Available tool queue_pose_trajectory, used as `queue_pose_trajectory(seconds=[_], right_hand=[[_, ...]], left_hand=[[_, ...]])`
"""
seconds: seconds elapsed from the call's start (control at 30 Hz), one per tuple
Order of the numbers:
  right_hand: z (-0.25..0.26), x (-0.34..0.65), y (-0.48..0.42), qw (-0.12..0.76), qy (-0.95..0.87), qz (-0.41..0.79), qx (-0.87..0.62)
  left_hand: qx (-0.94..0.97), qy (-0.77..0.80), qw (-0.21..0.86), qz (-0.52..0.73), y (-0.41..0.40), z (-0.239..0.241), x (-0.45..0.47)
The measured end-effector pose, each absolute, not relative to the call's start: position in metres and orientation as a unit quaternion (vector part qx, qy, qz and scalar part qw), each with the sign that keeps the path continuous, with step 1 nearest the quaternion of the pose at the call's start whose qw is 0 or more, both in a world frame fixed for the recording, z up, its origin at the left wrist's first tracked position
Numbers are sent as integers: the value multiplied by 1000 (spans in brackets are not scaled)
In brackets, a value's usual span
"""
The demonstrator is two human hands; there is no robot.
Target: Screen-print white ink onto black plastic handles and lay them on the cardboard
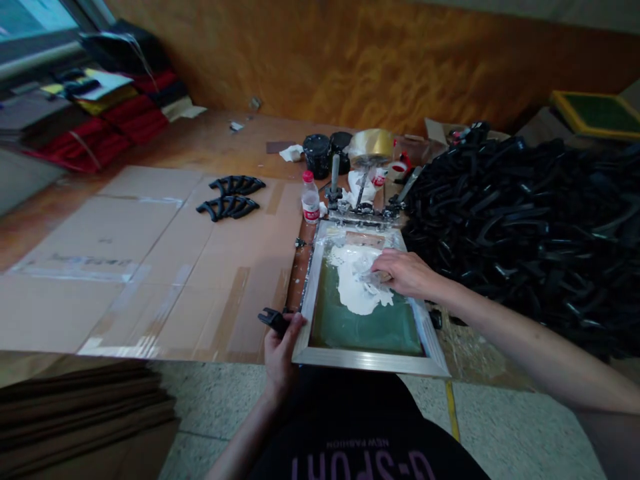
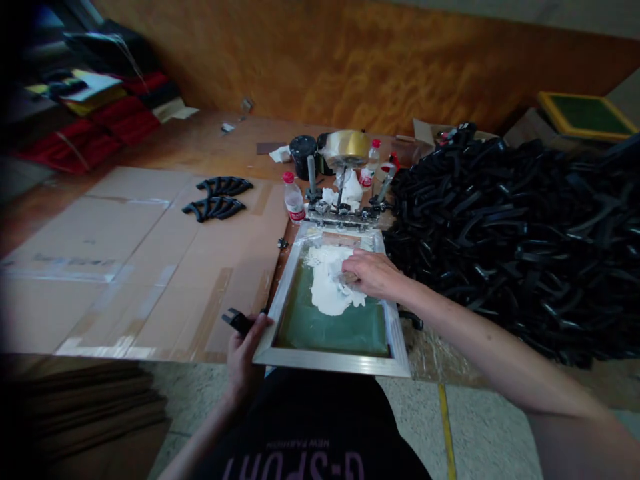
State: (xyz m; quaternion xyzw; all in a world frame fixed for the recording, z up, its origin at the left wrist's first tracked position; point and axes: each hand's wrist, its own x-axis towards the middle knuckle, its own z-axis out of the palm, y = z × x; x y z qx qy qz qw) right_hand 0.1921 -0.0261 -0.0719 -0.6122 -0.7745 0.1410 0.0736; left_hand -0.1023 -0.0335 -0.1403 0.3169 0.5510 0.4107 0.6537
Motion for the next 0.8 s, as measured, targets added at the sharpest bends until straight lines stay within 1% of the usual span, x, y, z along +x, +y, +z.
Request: queue_pose_trajectory(seconds=[0.13, 0.23, 0.33, 0.43, 0.63, 0.8], right_hand=[[-61, 211, -38, 77, -795, 195, -569], [-55, 226, -32, 59, -800, 199, -564], [-57, 227, -26, 79, -773, 128, -616], [-69, 216, -29, 92, -749, 43, -655], [-92, 197, -50, 4, -744, -29, -667], [-76, 204, -50, -30, -728, -35, -684]], left_hand=[[312, 560, 653, 402, -35, -141, -103], [320, 569, 645, 397, -35, -138, -102], [329, 566, 643, 398, -35, -134, -102], [334, 560, 643, 402, -34, -132, -102], [316, 559, 652, 404, -34, -133, -100], [316, 563, 647, 405, -34, -130, -99]])
